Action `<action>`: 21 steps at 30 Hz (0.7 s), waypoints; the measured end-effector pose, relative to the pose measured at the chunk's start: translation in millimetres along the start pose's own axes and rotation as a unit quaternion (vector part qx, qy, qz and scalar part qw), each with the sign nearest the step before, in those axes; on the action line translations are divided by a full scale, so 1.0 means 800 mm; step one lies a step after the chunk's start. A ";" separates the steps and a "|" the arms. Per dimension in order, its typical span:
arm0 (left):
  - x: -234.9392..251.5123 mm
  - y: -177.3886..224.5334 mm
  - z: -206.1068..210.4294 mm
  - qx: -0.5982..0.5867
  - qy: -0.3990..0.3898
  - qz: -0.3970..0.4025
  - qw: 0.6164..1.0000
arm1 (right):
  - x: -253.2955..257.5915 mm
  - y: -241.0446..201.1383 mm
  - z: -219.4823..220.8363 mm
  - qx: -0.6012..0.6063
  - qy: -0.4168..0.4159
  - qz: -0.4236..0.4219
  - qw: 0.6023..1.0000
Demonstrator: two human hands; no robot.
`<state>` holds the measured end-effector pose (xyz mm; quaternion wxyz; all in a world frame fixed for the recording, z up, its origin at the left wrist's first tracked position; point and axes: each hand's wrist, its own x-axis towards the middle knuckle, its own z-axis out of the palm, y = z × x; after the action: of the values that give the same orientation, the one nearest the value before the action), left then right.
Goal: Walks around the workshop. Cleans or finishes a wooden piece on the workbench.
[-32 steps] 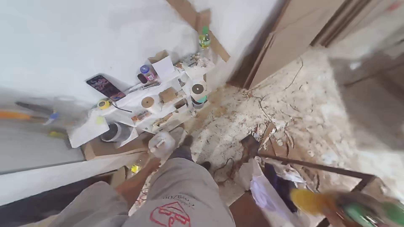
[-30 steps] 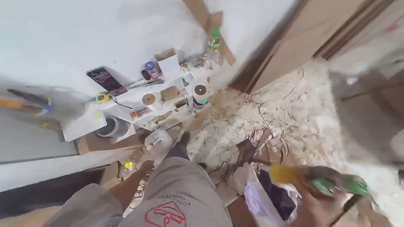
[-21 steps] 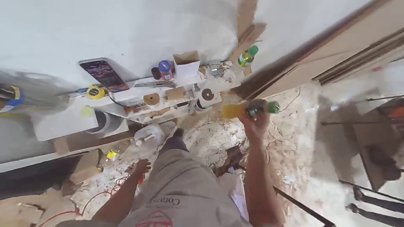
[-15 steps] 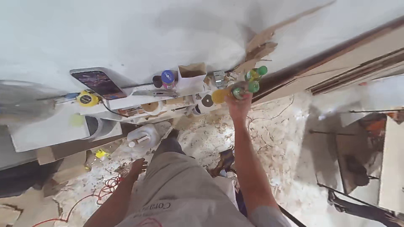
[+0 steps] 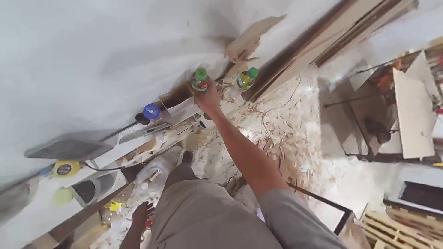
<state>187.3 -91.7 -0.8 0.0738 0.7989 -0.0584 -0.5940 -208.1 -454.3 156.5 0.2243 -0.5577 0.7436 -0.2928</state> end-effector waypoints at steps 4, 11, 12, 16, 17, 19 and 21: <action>0.019 0.028 -0.015 0.017 -0.014 0.031 0.999 | -0.034 0.019 -0.030 0.005 -0.043 0.044 0.998; 0.017 0.085 -0.020 0.142 -0.067 0.101 0.982 | -0.316 0.200 -0.066 0.136 -0.139 0.276 0.941; 0.014 0.094 -0.014 0.169 -0.081 0.095 0.978 | -0.388 0.240 -0.061 0.153 -0.126 0.359 0.912; 0.043 0.091 0.001 0.326 -0.090 0.089 0.937 | -0.730 0.319 -0.014 0.214 0.029 0.670 0.711; 0.029 0.089 0.007 0.373 -0.081 0.090 0.920 | -0.802 0.306 -0.005 0.254 0.057 0.703 0.662; -0.032 0.091 0.029 0.451 -0.052 0.103 0.885 | -0.914 0.261 0.010 0.297 0.111 0.736 0.598; -0.127 0.088 0.048 0.505 -0.098 0.138 0.847 | -1.012 0.216 0.040 0.327 0.157 0.765 0.533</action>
<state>120.8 -144.8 96.8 -0.2646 0.6475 -0.4667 -0.5411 -82.9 353.3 20.4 0.4086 0.3910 0.7621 -0.3152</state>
